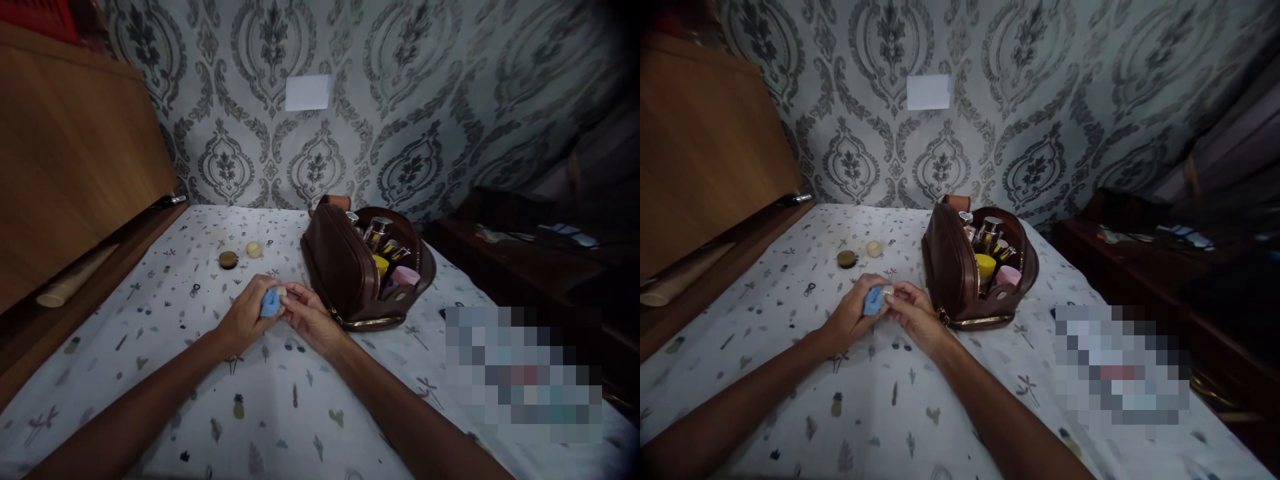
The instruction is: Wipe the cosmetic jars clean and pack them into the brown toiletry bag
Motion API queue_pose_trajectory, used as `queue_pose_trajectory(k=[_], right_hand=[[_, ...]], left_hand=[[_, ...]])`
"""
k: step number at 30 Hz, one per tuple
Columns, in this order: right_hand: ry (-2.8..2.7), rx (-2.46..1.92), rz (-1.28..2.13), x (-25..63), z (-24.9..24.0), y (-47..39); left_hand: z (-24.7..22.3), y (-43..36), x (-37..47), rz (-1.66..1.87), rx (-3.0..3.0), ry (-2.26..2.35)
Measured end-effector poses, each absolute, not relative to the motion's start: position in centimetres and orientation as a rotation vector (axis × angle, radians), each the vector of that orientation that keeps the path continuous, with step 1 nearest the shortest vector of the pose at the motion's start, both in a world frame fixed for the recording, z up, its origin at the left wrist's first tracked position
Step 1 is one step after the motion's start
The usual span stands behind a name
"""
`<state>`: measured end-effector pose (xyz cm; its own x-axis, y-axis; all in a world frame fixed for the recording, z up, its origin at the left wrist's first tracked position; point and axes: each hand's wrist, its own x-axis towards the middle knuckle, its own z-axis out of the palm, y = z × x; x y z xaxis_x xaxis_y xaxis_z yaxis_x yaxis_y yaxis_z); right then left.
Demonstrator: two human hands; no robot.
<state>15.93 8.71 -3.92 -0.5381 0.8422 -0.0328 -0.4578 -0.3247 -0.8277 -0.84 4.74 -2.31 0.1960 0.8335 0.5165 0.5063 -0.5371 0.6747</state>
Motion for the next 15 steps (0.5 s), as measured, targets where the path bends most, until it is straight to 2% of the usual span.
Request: queue_pose_trajectory(k=[5,15], right_hand=[[-1.081,-0.576,1.965,15.89,-4.06,8.5],[-1.366,-0.635,1.786,15.61,-4.72,8.26]], left_hand=[[-2.87,4.79,-1.22,1.209,2.221,1.319],[-2.39,4.89,-0.94,1.221,1.893,1.435]])
